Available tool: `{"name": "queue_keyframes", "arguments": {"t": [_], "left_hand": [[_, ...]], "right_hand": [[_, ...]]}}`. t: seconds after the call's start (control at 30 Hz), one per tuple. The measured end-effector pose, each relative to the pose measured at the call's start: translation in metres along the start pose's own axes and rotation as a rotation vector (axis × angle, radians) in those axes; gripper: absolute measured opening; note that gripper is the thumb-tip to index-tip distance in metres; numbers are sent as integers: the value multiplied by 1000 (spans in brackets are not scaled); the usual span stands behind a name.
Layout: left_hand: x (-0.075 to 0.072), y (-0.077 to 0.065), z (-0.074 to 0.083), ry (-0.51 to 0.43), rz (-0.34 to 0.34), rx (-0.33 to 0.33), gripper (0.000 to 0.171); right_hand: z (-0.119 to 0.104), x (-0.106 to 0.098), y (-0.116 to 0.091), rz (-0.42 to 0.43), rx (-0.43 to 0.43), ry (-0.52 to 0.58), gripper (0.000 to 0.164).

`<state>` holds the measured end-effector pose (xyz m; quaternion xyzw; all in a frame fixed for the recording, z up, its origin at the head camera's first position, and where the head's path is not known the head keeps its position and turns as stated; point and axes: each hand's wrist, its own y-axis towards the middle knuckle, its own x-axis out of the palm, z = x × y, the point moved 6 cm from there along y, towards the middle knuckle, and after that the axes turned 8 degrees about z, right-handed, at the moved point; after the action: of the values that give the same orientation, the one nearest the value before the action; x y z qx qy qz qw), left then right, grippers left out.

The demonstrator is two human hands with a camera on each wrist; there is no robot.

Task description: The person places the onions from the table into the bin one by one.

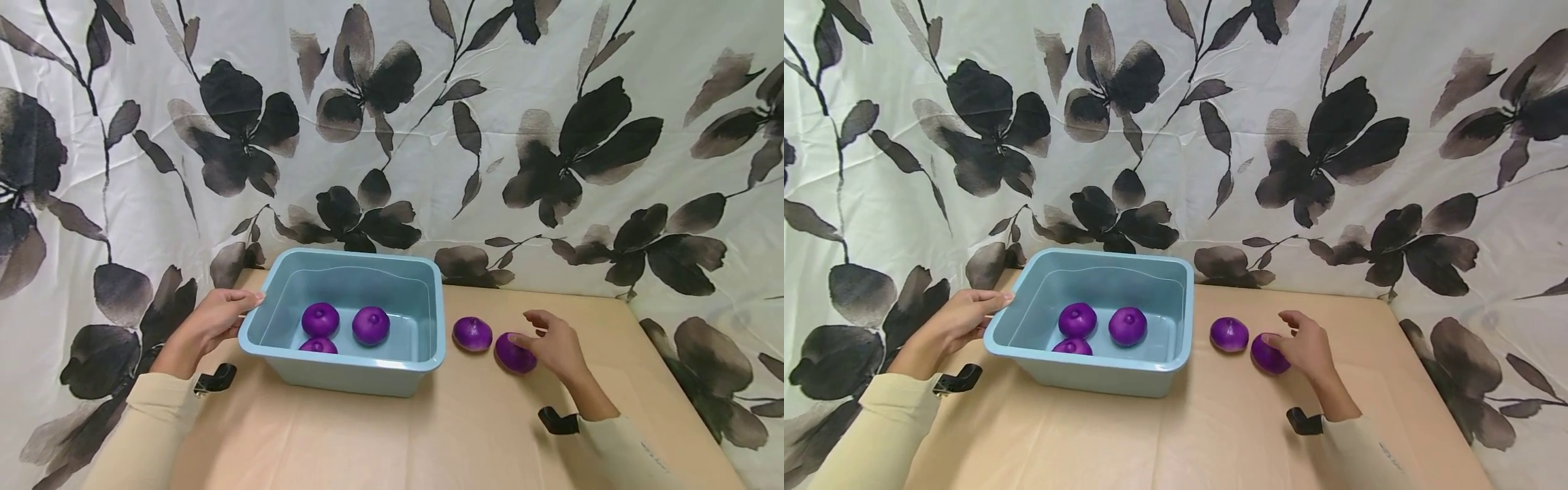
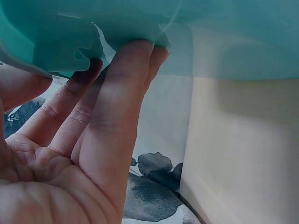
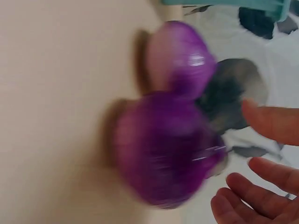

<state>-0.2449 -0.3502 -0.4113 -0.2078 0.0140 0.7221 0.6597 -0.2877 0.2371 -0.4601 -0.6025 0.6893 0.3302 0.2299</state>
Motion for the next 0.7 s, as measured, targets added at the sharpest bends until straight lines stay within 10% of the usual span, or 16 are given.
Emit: {"name": "queue_keyframes", "arguments": {"t": [0.3,0.7], "left_hand": [[-1,3,-2,23,11,-5,61],[-1,1,0,20,15,-14,58]], "right_hand": [[36,33,-27,-43,136,27,94],[31,39,-42,-13,84,-58,106]]}}
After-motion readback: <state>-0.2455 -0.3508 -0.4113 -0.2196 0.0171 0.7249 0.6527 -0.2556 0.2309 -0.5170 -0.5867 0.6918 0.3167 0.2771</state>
